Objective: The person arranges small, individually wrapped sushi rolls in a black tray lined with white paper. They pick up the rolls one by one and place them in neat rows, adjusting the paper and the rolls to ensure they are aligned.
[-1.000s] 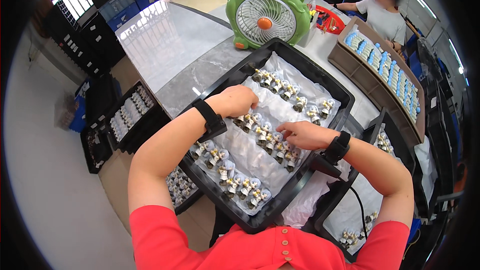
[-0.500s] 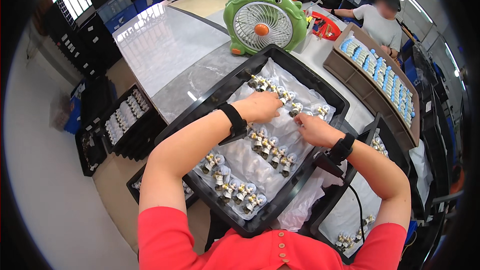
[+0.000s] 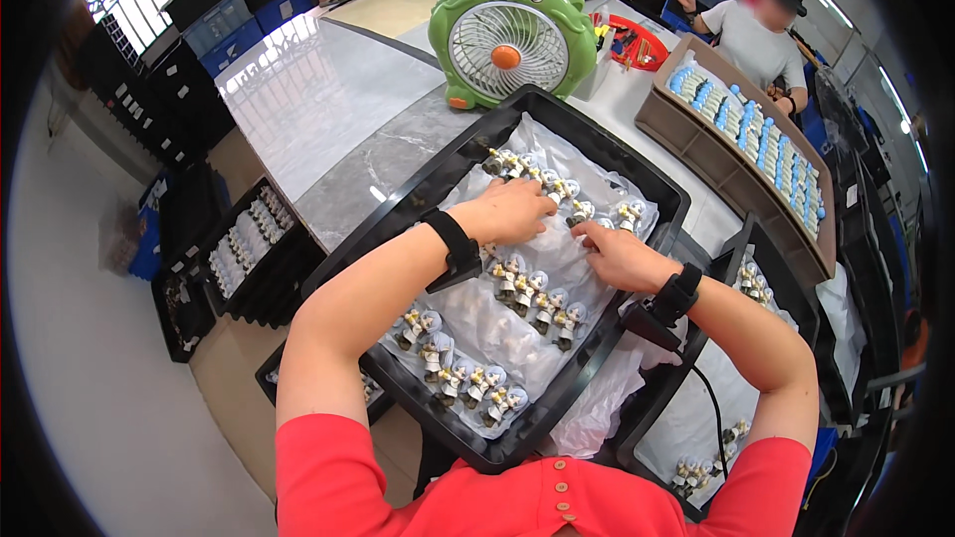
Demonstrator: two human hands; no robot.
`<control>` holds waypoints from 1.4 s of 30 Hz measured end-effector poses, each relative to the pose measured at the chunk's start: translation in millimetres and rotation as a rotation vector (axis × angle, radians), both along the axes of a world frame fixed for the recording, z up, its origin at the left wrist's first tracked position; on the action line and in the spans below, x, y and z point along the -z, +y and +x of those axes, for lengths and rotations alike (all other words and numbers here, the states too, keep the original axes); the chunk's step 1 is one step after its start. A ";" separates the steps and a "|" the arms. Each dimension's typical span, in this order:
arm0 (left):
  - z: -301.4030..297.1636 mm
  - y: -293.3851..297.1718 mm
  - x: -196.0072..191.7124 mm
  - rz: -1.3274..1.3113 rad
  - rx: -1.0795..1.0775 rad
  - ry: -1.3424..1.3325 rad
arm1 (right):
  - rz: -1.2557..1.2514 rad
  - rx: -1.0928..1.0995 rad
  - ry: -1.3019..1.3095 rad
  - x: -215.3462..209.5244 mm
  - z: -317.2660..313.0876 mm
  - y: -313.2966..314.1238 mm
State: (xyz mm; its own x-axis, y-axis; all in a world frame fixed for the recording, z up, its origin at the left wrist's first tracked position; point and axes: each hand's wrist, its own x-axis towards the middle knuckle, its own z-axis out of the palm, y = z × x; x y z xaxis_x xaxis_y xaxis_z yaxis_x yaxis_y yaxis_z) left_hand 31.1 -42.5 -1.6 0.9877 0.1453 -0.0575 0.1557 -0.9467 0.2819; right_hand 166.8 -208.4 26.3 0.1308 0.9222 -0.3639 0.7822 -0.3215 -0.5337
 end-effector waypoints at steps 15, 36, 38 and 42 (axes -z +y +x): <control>1.9 9.9 2.3 -0.064 -0.005 0.092 | 0.059 -0.059 -0.099 13.1 -4.5 4.7; -10.6 29.4 -5.7 0.015 -0.095 0.051 | -0.042 -0.084 -0.309 0.1 6.7 -5.4; -10.0 28.4 -4.4 0.032 -0.079 0.049 | 0.034 -0.111 -0.307 12.7 10.1 -8.1; -10.0 27.5 -5.6 0.045 -0.062 0.075 | 0.012 -0.150 -0.252 12.3 9.0 -6.6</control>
